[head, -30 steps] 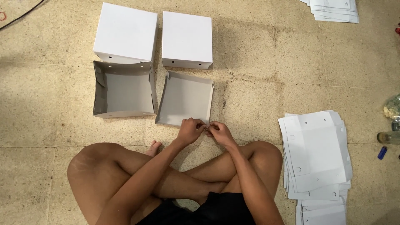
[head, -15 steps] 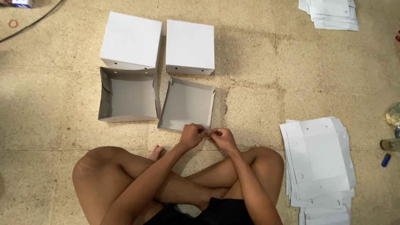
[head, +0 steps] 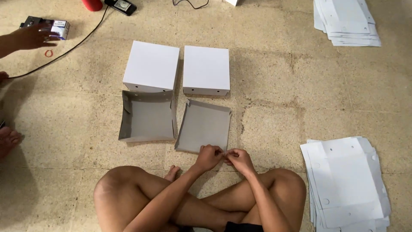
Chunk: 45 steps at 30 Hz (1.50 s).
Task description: Assembling white cardboard boxes by folding flat sheets and tucking in tabs.
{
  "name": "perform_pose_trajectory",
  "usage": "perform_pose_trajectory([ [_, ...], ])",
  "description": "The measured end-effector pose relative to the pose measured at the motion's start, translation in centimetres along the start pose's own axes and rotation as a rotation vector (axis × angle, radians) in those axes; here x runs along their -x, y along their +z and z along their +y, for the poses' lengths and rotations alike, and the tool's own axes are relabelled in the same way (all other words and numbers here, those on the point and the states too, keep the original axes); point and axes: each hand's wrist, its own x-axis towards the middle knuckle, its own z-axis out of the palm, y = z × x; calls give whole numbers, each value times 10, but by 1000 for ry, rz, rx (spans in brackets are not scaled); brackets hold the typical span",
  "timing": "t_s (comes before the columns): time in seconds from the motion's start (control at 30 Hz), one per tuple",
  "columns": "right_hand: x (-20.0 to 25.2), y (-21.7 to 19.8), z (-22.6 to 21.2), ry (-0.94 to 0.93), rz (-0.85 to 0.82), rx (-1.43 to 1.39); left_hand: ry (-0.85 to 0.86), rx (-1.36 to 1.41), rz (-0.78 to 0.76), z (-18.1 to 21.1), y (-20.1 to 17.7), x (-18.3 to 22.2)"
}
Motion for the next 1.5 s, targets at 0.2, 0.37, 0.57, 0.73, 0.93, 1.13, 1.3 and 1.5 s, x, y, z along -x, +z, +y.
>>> perform_pose_trajectory([
  [0.2, -5, 0, 6, 45, -18, 37, 14, -46, -8, -13, 15, -3],
  [0.37, -9, 1, 10, 78, 8, -3, 10, -68, 4, -25, 25, -7],
  [0.57, -3, 1, -3, 94, 17, -45, -22, -64, -11, -29, 26, -11],
  [0.73, -7, 1, 4, 84, 2, -63, -40, -48, 19, -24, 24, -12],
  [0.93, -8, 0, 5, 38, 31, 21, -53, 38, 24, -18, 19, -12],
  [1.13, -3, 0, -2, 3, 33, -34, -96, 66, 34, -9, 14, -10],
  [1.3, -11, 1, 13, -15, 25, -13, -138, 57, 5, 0, 7, -8],
  [1.5, -10, 3, 11, -38, -6, 45, -148, 46, 4, -2, 12, -8],
])
